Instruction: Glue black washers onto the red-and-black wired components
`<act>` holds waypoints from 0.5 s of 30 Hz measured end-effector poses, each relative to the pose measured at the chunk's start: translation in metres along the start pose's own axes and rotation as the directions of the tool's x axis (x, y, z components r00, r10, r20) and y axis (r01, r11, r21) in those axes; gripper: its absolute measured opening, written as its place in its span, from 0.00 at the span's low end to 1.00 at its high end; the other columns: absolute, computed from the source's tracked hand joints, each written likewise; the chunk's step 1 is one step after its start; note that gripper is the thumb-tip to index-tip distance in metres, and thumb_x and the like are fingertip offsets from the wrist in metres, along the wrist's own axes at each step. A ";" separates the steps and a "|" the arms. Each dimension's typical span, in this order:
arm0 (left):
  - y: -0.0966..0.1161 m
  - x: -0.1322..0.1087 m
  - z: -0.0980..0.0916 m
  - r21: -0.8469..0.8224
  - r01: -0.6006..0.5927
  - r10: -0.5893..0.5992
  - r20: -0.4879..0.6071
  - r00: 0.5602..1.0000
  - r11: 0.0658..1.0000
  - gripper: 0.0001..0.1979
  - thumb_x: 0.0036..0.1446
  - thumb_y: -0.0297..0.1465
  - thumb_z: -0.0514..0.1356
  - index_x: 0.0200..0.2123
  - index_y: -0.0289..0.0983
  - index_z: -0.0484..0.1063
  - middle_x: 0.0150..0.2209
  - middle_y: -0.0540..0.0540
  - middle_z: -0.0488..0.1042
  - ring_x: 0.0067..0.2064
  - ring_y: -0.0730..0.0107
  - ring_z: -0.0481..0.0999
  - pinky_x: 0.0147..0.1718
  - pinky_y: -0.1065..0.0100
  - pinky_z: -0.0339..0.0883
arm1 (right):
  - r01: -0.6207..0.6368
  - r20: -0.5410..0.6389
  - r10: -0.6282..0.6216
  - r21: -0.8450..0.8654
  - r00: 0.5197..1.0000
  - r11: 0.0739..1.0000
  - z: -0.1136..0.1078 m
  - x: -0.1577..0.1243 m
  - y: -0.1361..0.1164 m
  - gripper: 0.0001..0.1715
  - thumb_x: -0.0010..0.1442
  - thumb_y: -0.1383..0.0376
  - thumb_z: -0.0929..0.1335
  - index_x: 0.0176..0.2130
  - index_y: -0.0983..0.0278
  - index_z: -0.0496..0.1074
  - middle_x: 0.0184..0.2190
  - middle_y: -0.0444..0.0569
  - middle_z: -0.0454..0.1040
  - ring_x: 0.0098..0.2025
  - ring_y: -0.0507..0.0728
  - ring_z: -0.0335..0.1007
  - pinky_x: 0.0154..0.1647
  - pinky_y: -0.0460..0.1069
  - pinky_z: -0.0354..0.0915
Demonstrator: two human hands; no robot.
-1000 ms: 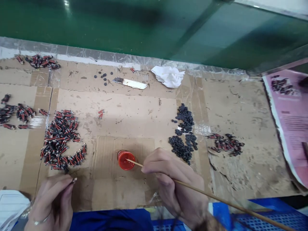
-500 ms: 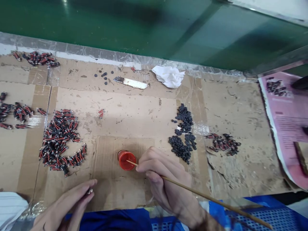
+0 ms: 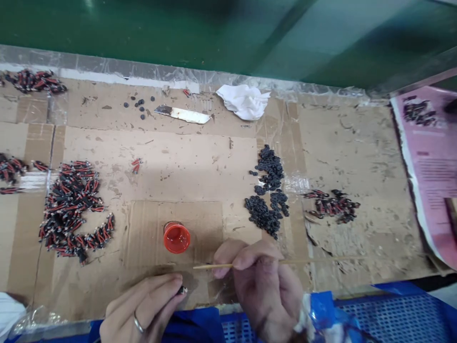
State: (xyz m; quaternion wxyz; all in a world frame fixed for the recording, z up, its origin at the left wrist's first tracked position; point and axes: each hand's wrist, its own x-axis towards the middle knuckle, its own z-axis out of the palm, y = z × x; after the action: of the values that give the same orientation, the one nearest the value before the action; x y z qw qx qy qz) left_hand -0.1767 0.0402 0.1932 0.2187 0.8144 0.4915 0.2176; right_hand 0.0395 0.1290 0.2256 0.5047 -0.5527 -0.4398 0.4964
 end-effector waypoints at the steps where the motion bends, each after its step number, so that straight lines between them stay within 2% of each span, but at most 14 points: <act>1: -0.001 0.002 0.000 0.015 -0.020 0.020 0.007 1.000 1.000 0.18 0.75 0.28 0.53 0.55 0.44 0.82 0.43 0.52 0.94 0.38 0.68 0.93 0.49 0.84 0.78 | 0.001 -0.030 -0.001 0.007 1.000 1.000 0.001 -0.004 0.003 0.18 0.63 0.54 0.57 0.27 0.56 0.66 0.14 0.41 0.69 0.15 0.56 0.65 0.14 0.50 0.65; 3: -0.003 0.003 0.000 0.027 -0.073 0.072 0.040 0.997 0.997 0.21 0.74 0.24 0.50 0.55 0.41 0.82 0.42 0.49 0.94 0.39 0.66 0.93 0.52 0.80 0.78 | 0.000 -0.073 0.001 0.010 0.997 1.000 0.004 -0.011 0.007 0.18 0.64 0.54 0.57 0.27 0.56 0.65 0.14 0.40 0.68 0.14 0.55 0.64 0.13 0.50 0.64; 7: -0.005 0.003 0.000 0.019 -0.131 0.129 0.079 0.989 0.991 0.22 0.73 0.22 0.51 0.57 0.40 0.82 0.44 0.48 0.94 0.41 0.66 0.93 0.54 0.78 0.78 | -0.006 -0.092 0.006 0.011 0.996 1.000 0.005 -0.013 0.008 0.18 0.63 0.55 0.58 0.26 0.56 0.64 0.14 0.40 0.66 0.14 0.55 0.65 0.12 0.50 0.64; 12: -0.003 0.008 0.002 -0.012 -0.069 0.070 0.054 0.996 0.998 0.21 0.74 0.23 0.51 0.57 0.42 0.81 0.44 0.48 0.94 0.38 0.66 0.93 0.49 0.80 0.81 | 0.004 -0.058 -0.005 -0.016 0.998 1.000 0.004 -0.012 0.007 0.18 0.64 0.56 0.56 0.27 0.56 0.64 0.14 0.41 0.66 0.14 0.55 0.65 0.12 0.50 0.65; 15: 0.001 0.015 0.004 -0.077 -0.039 0.041 0.018 0.999 0.996 0.16 0.73 0.25 0.58 0.57 0.41 0.80 0.46 0.49 0.94 0.40 0.68 0.93 0.52 0.81 0.80 | 0.033 -0.021 -0.034 -0.053 0.999 0.998 0.003 -0.012 0.008 0.18 0.65 0.57 0.55 0.28 0.57 0.63 0.14 0.40 0.66 0.14 0.54 0.66 0.12 0.49 0.66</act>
State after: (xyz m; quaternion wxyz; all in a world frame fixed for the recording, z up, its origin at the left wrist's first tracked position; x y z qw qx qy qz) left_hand -0.1674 0.0525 0.1931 0.2502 0.8173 0.4642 0.2324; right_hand 0.0348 0.1169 0.2184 0.5031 -0.5636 -0.4564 0.4701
